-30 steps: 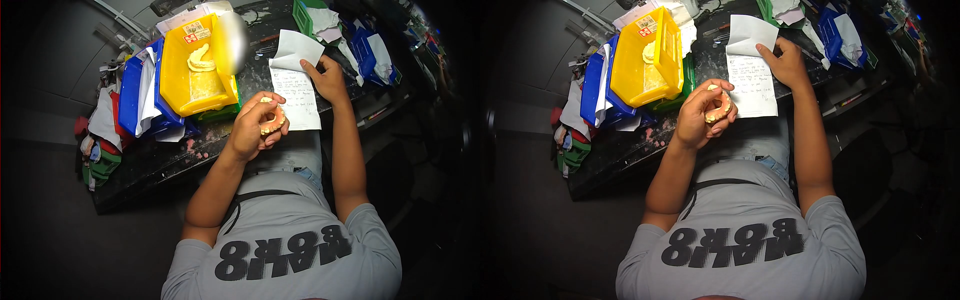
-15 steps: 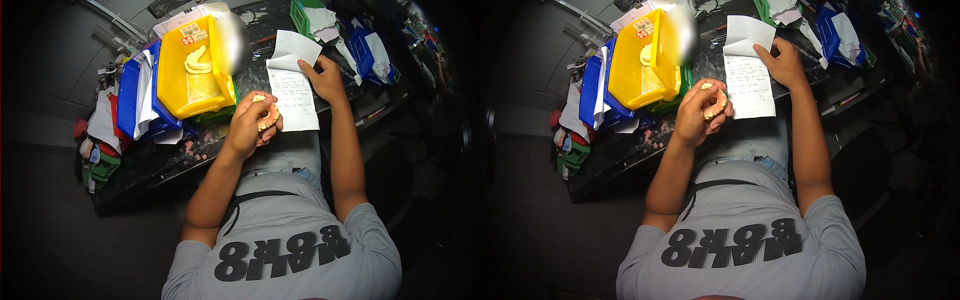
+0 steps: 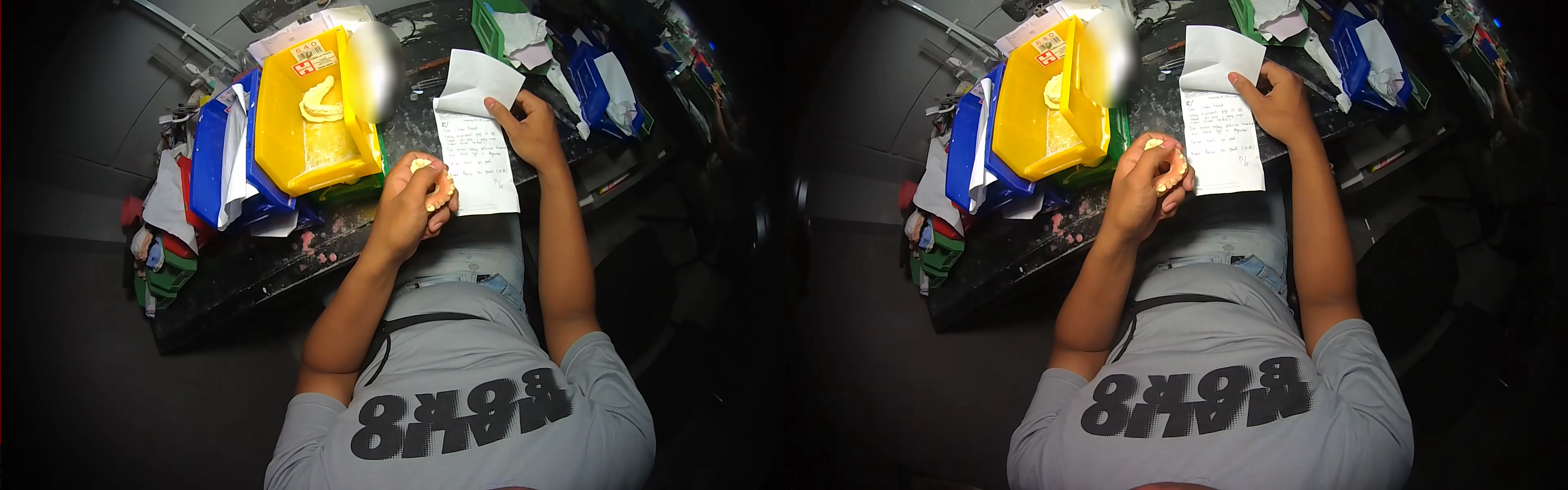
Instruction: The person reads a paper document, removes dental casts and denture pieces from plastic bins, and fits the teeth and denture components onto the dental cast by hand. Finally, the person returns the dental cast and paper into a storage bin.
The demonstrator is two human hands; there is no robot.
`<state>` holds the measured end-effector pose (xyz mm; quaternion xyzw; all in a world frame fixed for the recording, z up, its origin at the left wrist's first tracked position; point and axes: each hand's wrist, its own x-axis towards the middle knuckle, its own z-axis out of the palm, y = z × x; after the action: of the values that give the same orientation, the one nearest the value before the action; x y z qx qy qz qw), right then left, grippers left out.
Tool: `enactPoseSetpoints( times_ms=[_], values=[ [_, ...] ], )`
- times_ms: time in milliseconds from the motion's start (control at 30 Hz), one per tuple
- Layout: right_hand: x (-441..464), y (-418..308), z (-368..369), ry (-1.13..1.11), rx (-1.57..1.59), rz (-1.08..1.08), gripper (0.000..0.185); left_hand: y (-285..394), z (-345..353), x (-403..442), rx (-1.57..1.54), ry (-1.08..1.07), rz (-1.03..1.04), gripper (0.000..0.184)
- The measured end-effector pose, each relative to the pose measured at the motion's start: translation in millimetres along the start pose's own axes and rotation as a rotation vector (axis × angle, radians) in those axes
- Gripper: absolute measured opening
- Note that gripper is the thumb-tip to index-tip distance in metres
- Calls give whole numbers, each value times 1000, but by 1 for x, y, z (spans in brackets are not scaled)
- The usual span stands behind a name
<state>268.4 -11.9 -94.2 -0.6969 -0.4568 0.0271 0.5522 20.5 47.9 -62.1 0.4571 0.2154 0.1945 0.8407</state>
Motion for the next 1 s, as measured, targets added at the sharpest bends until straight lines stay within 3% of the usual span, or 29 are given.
enactPoseSetpoints(
  times_ms=[67,333,1000],
  values=[
    [-1,-9,-3,-67,-43,79,33,-1,1,0,8,7,8,15],
    [0,3,1,4,-7,33,34,-5,5,0,57,47,78,15],
    [-1,-7,-3,-62,-46,95,33,-5,10,-4,81,109,112,14]
  ],
)
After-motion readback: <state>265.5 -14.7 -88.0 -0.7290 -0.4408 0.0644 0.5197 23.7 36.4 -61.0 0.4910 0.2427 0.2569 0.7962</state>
